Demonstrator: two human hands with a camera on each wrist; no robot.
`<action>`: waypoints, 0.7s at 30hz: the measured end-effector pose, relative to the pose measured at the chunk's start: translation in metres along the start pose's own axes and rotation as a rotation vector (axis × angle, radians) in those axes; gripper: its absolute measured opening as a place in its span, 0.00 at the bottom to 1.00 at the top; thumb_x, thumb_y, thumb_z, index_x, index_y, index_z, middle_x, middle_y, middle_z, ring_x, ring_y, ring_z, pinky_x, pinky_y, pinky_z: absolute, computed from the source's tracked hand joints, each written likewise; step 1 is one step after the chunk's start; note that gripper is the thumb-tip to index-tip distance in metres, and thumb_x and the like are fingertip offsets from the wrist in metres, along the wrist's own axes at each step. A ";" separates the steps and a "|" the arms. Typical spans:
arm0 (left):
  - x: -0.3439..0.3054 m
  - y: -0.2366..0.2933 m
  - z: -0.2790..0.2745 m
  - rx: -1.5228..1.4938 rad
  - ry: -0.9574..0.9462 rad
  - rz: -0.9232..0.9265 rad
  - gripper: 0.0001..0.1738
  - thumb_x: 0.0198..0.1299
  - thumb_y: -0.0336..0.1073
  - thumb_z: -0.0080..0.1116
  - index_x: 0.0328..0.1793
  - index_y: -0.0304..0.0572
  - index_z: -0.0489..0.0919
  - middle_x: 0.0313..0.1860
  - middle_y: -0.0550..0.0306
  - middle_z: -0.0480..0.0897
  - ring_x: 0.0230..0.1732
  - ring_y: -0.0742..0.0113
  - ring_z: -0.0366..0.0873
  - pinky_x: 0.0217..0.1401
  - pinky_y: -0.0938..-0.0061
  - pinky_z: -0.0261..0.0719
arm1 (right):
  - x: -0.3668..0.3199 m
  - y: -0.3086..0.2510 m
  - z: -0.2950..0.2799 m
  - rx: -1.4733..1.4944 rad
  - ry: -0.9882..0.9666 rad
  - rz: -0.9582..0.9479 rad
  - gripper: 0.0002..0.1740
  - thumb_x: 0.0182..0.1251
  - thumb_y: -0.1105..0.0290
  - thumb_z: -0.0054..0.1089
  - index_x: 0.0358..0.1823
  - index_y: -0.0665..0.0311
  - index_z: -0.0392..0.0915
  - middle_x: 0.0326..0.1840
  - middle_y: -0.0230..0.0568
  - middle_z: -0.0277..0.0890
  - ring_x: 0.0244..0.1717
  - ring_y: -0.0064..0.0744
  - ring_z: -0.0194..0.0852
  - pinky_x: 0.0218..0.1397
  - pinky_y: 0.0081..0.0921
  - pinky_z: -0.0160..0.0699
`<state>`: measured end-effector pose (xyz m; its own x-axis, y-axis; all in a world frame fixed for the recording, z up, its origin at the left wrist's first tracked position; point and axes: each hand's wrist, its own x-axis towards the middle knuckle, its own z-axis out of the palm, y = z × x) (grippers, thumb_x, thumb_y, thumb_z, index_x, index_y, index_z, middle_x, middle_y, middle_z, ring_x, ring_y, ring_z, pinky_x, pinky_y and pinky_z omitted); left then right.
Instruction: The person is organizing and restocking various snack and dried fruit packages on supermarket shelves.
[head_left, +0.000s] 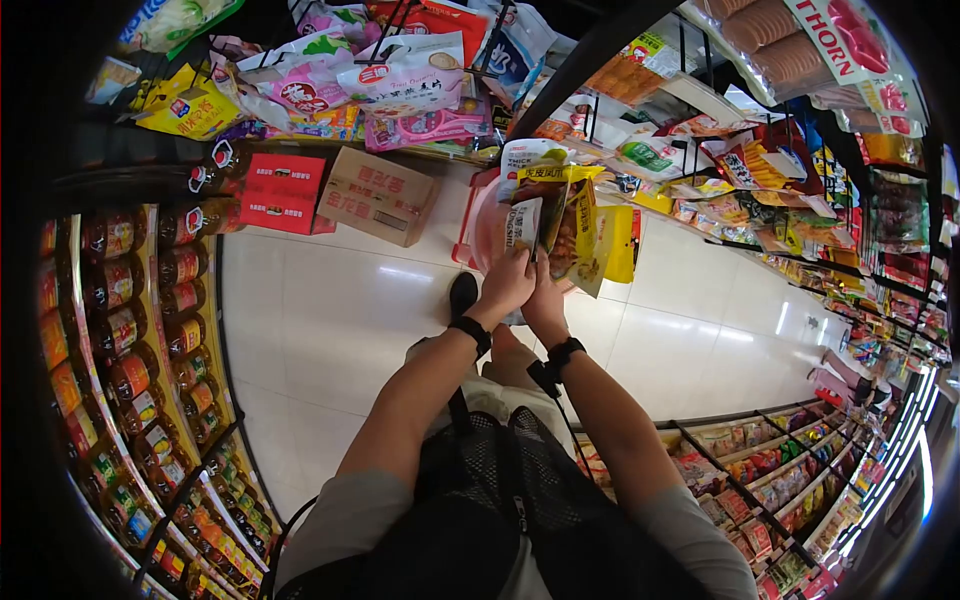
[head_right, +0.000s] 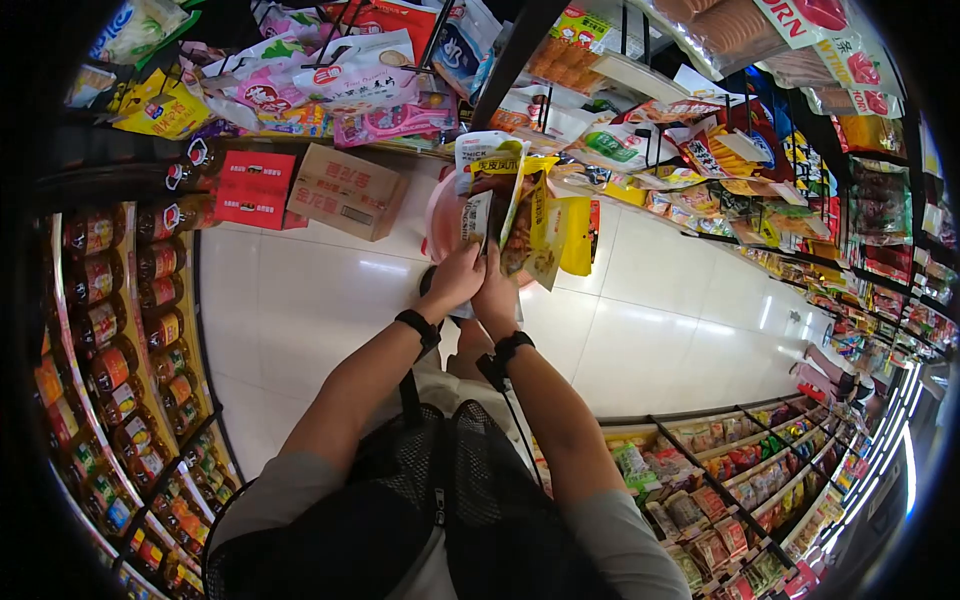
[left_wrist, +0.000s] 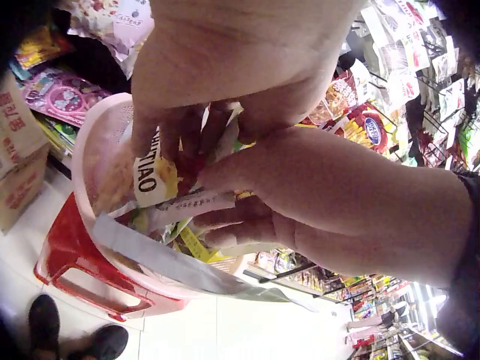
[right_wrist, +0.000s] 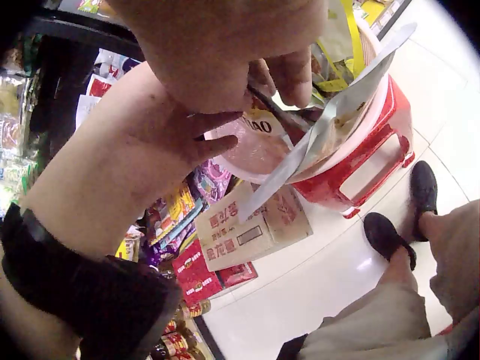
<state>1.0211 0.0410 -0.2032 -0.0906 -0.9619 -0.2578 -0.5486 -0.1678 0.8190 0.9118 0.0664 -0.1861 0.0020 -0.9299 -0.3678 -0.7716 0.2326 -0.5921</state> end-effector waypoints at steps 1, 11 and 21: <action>-0.002 0.000 0.000 0.006 -0.012 -0.030 0.14 0.63 0.39 0.52 0.47 0.34 0.76 0.47 0.38 0.80 0.50 0.35 0.78 0.52 0.47 0.76 | 0.000 0.002 0.002 -0.001 0.025 -0.028 0.37 0.70 0.63 0.52 0.79 0.56 0.50 0.49 0.65 0.80 0.40 0.68 0.80 0.42 0.57 0.77; -0.017 -0.021 -0.008 -0.259 -0.198 -0.004 0.29 0.70 0.39 0.47 0.76 0.41 0.67 0.71 0.40 0.73 0.71 0.48 0.71 0.71 0.64 0.69 | 0.003 -0.002 0.002 -0.241 0.034 -0.065 0.22 0.70 0.64 0.52 0.61 0.61 0.62 0.53 0.56 0.76 0.42 0.61 0.82 0.40 0.52 0.80; -0.013 -0.052 -0.005 -0.404 -0.175 -0.112 0.25 0.68 0.32 0.46 0.71 0.39 0.73 0.61 0.43 0.81 0.63 0.58 0.79 0.65 0.71 0.73 | 0.019 -0.018 -0.016 -0.377 0.003 -0.188 0.10 0.74 0.62 0.47 0.42 0.62 0.68 0.30 0.54 0.81 0.30 0.60 0.82 0.32 0.54 0.80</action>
<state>1.0550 0.0610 -0.2397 -0.2072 -0.8880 -0.4106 -0.1981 -0.3729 0.9065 0.9155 0.0399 -0.1716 0.1635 -0.9471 -0.2762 -0.9368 -0.0613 -0.3445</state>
